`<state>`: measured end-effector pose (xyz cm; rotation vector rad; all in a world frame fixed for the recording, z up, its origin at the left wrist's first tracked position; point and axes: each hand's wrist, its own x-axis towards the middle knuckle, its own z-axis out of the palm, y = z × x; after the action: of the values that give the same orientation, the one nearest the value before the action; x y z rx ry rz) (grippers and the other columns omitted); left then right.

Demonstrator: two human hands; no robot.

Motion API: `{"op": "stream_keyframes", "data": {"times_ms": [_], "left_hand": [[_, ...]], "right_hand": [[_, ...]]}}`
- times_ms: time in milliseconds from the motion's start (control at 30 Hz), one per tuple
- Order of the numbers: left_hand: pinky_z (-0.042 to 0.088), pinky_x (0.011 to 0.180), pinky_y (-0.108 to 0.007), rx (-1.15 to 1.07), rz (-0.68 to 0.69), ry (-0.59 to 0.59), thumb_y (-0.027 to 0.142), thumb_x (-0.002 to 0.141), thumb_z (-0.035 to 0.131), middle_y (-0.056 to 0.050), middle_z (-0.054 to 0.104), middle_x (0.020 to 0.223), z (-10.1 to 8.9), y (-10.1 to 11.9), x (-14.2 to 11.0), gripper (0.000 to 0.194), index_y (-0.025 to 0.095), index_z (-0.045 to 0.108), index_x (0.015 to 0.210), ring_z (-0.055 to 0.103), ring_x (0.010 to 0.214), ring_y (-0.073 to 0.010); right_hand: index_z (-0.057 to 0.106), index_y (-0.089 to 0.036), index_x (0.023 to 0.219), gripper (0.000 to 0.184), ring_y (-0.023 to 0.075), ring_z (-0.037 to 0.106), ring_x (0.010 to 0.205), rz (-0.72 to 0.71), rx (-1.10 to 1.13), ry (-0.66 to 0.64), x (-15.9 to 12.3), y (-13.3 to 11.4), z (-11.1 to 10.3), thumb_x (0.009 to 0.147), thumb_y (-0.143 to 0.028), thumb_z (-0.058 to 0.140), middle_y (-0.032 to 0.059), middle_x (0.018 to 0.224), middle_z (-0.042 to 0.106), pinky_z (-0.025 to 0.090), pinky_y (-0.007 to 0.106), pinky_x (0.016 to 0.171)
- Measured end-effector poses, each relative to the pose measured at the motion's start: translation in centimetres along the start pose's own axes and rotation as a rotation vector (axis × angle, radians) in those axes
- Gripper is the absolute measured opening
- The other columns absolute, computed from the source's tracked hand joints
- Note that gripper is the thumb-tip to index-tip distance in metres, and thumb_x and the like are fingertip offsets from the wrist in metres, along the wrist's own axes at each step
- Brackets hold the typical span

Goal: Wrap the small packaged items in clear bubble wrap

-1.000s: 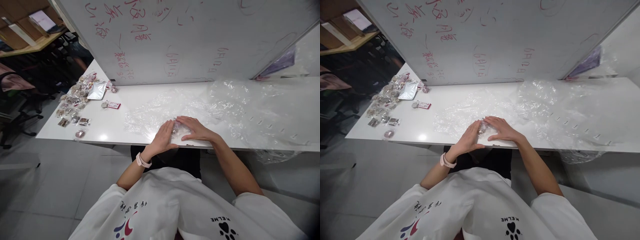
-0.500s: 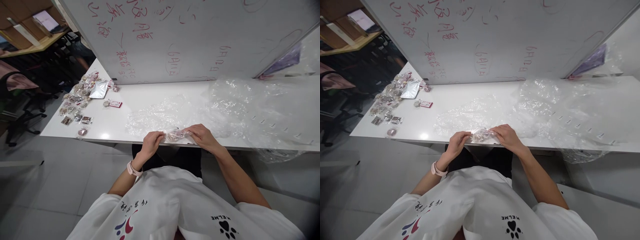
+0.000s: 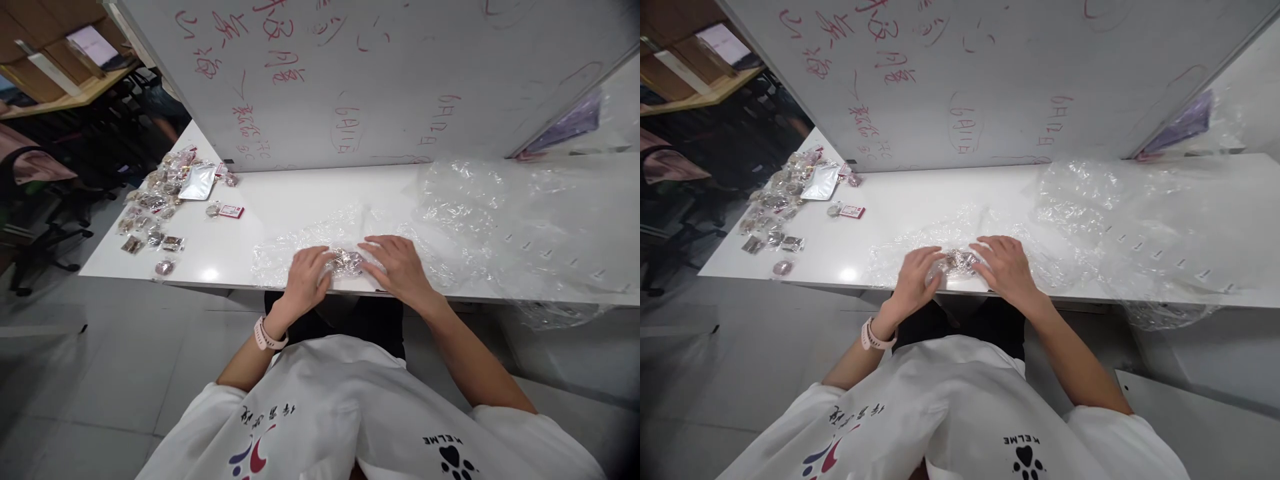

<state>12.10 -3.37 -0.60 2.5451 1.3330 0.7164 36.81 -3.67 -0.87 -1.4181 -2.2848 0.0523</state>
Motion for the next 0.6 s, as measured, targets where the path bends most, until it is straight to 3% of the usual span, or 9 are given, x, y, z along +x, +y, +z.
{"op": "stream_keyframes", "data": {"times_ms": [100, 167, 233, 333, 433, 500, 533, 600], "left_hand": [[0.029, 0.118, -0.051, -0.075, 0.102, -0.192, 0.044, 0.098, 0.052, -0.013, 0.040, 0.158, 0.3, -0.3, -1.4, 0.060, 0.026, 0.032, 0.151, 0.035, 0.147, -0.0289], [0.029, 0.119, -0.052, -0.080, 0.094, -0.224, 0.051, 0.096, 0.054, -0.014, 0.038, 0.159, 0.6, -1.0, -1.4, 0.067, 0.026, 0.029, 0.153, 0.034, 0.148, -0.0302], [0.036, 0.115, -0.049, -0.093, 0.094, -0.202, 0.048, 0.097, 0.055, -0.014, 0.047, 0.153, 0.7, -1.8, -0.8, 0.062, 0.025, 0.035, 0.150, 0.043, 0.142, -0.0294], [0.048, 0.101, -0.043, -0.068, 0.049, -0.081, 0.038, 0.100, 0.052, -0.014, 0.066, 0.129, 0.0, -2.8, 0.9, 0.046, 0.021, 0.046, 0.142, 0.061, 0.121, -0.0266], [0.046, 0.101, -0.048, 0.012, -0.098, 0.228, 0.032, 0.099, 0.052, -0.015, 0.070, 0.117, -1.3, -2.3, 2.2, 0.034, 0.018, 0.058, 0.130, 0.062, 0.117, -0.0288], [0.046, 0.101, -0.048, -0.069, -0.159, 0.398, 0.030, 0.098, 0.053, -0.014, 0.071, 0.114, -2.0, -1.0, 2.2, 0.027, 0.018, 0.064, 0.119, 0.062, 0.114, -0.0283], [0.048, 0.097, -0.046, -0.179, -0.177, 0.413, 0.030, 0.097, 0.053, -0.013, 0.072, 0.110, -2.2, -0.1, 1.8, 0.024, 0.018, 0.066, 0.114, 0.064, 0.108, -0.0264], [0.053, 0.089, -0.040, -0.518, -0.246, 0.281, 0.032, 0.096, 0.055, -0.010, 0.073, 0.103, -2.0, 1.8, 0.7, 0.022, 0.019, 0.069, 0.109, 0.067, 0.096, -0.0222]], "right_hand": [[0.045, -0.029, 0.148, 0.050, 0.0268, 0.048, 0.136, -0.128, 0.105, -0.127, -1.3, 0.3, 0.6, 0.101, -0.046, 0.046, 0.0072, 0.149, 0.051, 0.033, 0.049, 0.111], [0.046, -0.030, 0.148, 0.047, 0.0247, 0.051, 0.132, -0.105, 0.151, -0.137, -1.4, 0.9, 1.4, 0.103, -0.041, 0.042, 0.0063, 0.145, 0.056, 0.036, 0.046, 0.108], [0.056, -0.029, 0.139, 0.040, 0.0239, 0.060, 0.120, -0.045, 0.189, -0.095, -0.5, 1.4, 1.9, 0.103, -0.037, 0.040, 0.0058, 0.129, 0.068, 0.038, 0.043, 0.103], [0.069, -0.023, 0.111, 0.037, 0.0222, 0.067, 0.092, 0.115, 0.257, -0.059, 2.1, 2.0, 2.1, 0.103, -0.040, 0.038, 0.0048, 0.095, 0.075, 0.042, 0.039, 0.091], [0.065, -0.020, 0.078, 0.047, 0.0180, 0.061, 0.066, 0.362, 0.330, -0.158, 5.2, 2.5, 1.7, 0.102, -0.048, 0.035, 0.0024, 0.070, 0.068, 0.042, 0.032, 0.069], [0.061, -0.020, 0.068, 0.049, 0.0180, 0.057, 0.061, 0.488, 0.277, -0.230, 6.9, 2.7, 1.4, 0.101, -0.048, 0.038, 0.0030, 0.066, 0.064, 0.038, 0.031, 0.063], [0.063, -0.020, 0.070, 0.045, 0.0196, 0.059, 0.065, 0.513, 0.212, -0.225, 7.5, 2.6, 1.4, 0.099, -0.046, 0.041, 0.0046, 0.071, 0.066, 0.039, 0.032, 0.064], [0.069, -0.019, 0.085, 0.033, 0.0258, 0.062, 0.083, 0.473, 0.068, -0.120, 7.9, 2.4, 1.5, 0.097, -0.038, 0.045, 0.0099, 0.093, 0.070, 0.042, 0.038, 0.074]]}}
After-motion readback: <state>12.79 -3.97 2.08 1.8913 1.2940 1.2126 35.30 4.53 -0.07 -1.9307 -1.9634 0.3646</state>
